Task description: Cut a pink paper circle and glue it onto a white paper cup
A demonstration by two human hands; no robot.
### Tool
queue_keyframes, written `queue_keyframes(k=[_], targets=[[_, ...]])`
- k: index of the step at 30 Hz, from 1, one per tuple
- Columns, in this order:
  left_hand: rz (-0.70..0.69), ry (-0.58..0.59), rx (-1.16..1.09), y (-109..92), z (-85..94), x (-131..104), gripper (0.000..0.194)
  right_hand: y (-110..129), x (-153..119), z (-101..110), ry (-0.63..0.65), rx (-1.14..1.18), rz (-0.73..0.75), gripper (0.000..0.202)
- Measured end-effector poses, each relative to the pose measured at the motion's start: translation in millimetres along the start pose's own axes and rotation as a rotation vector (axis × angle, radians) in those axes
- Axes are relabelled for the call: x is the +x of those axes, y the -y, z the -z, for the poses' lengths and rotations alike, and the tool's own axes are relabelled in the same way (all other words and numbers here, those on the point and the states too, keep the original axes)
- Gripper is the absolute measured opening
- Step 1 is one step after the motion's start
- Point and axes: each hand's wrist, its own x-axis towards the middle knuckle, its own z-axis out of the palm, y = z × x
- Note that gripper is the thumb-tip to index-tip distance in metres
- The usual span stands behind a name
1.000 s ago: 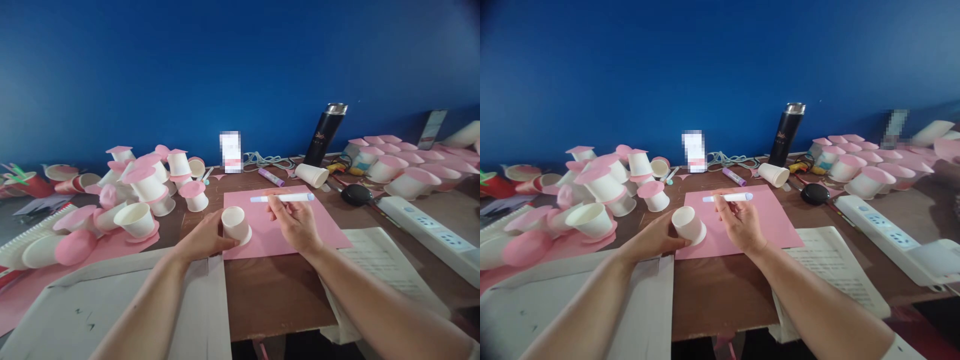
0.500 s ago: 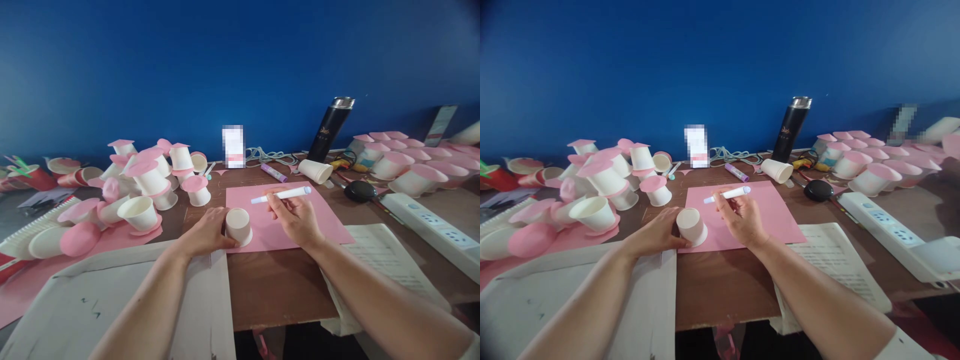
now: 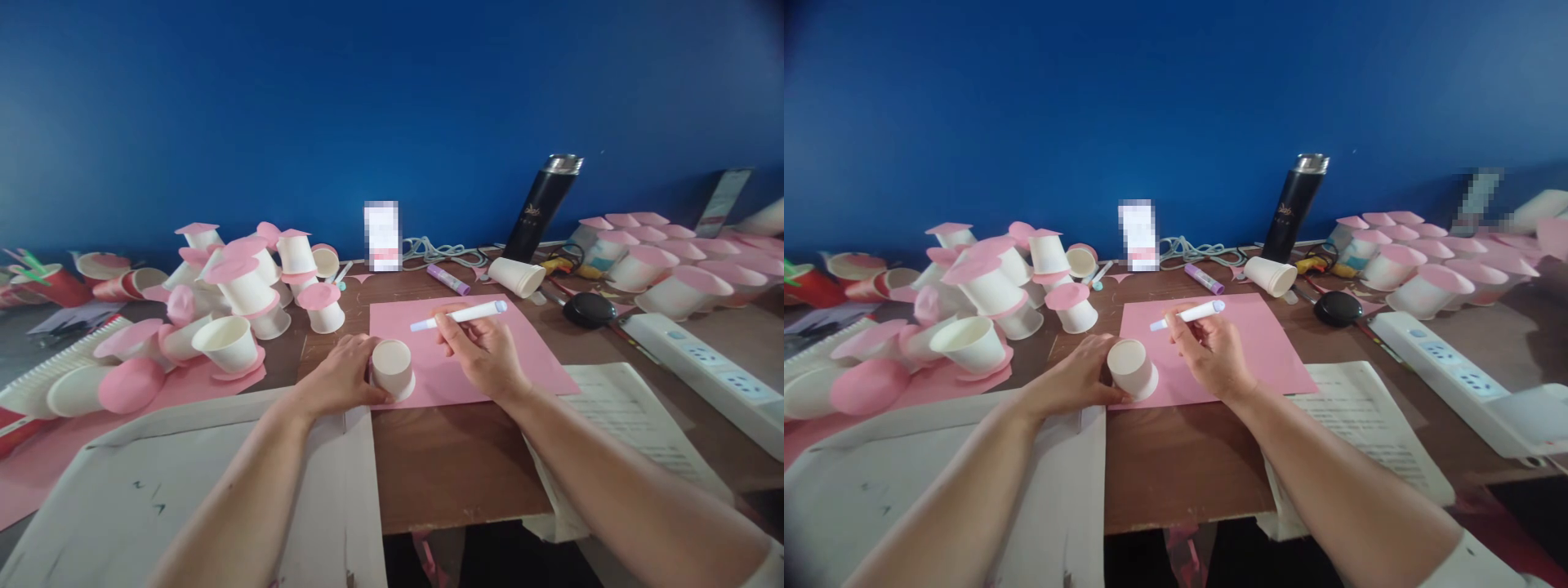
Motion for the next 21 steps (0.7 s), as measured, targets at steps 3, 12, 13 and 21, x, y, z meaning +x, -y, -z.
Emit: queue_keyframes(k=[3, 12, 13, 21], targets=[[0.013, 0.018, -0.023, 0.6, 3.1, -0.6, 0.064, -0.4, 0.3, -0.3, 0.002, 0.017, -0.007, 0.031], [0.041, -0.256, -0.494, -7.0, 19.3, -6.3, 0.052, 0.2, 5.9, 3.9, 0.047, 0.395, -0.106, 0.032], [0.060, -0.288, -0.492, -9.6, 18.9, -6.2, 0.050, 1.4, 5.8, 4.0, 0.068, 0.441, -0.113, 0.032], [0.009, -0.266, -0.516, -19.2, 13.7, -6.8, 0.041, 5.5, 0.8, -0.4, 0.231, 0.608, -0.201, 0.030]])
